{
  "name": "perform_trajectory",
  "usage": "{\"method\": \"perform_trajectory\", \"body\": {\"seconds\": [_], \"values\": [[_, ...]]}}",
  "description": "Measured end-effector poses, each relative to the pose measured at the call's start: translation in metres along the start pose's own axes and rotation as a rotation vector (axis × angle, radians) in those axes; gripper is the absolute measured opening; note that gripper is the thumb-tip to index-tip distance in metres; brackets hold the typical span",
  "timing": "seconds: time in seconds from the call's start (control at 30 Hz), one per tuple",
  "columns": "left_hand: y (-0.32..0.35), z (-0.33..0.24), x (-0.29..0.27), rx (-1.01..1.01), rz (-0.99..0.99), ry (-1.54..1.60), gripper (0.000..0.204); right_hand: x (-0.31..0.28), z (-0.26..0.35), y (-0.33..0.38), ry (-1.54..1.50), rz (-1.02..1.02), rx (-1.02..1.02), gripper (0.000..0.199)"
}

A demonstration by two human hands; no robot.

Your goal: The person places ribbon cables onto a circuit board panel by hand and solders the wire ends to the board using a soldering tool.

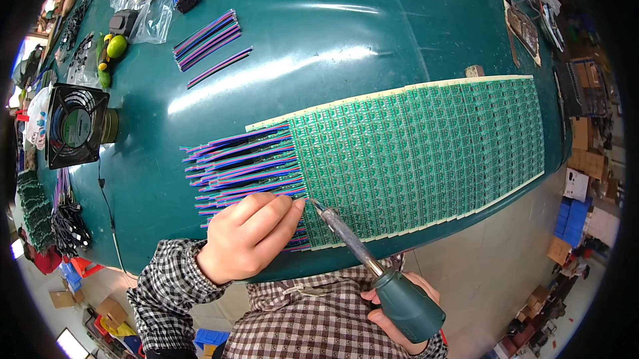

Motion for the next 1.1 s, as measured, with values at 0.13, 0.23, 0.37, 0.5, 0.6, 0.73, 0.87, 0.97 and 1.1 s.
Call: {"method": "perform_trajectory", "body": {"seconds": [0.13,0.23,0.37,0.5,0.6,0.73,0.87,0.97,1.1], "values": [[0.0013,-0.0014,0.0008,0.036,-0.011,-0.044,0.039,0.0022,0.0053,-0.0028,0.016,0.004,-0.012,0.040],[0.0011,-0.0004,0.0008,0.033,-0.015,-0.027,0.039,0.0005,0.0012,-0.0015,0.015,0.002,-0.008,0.039],[0.0010,0.0016,-0.0009,0.010,0.001,0.005,0.039,0.0007,-0.0010,-0.0007,-0.010,-0.003,0.011,0.038],[0.0009,0.0014,0.0000,0.014,0.011,0.001,0.040,0.0038,0.0021,-0.0031,-0.061,-0.005,0.006,0.037],[0.0016,0.0011,0.0011,0.026,-0.007,-0.016,0.039,0.0020,-0.0009,-0.0022,-0.006,0.003,0.013,0.037],[0.0011,0.0007,0.0005,0.031,-0.003,-0.021,0.039,0.0016,-0.0020,-0.0022,0.003,0.000,0.011,0.038],[0.0011,0.0001,0.0003,0.032,-0.001,-0.022,0.039,0.0054,0.0023,-0.0051,-0.042,-0.022,-0.018,0.041],[0.0009,-0.0001,-0.0004,0.028,0.005,-0.020,0.039,0.0057,0.0032,-0.0061,-0.035,-0.027,-0.041,0.043],[0.0011,0.0005,-0.0004,0.029,0.005,-0.019,0.038,0.0047,-0.0020,-0.0042,-0.042,-0.045,-0.063,0.044]]}}
Point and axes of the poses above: each hand's wrist, its own y-axis away from the middle knuckle, its own x-axis out of the palm, z = x × y, the point moved 2 cm from there along -y, towards the middle knuckle, and after that the axes turned 13 degrees about -y, right-handed, at the moved point
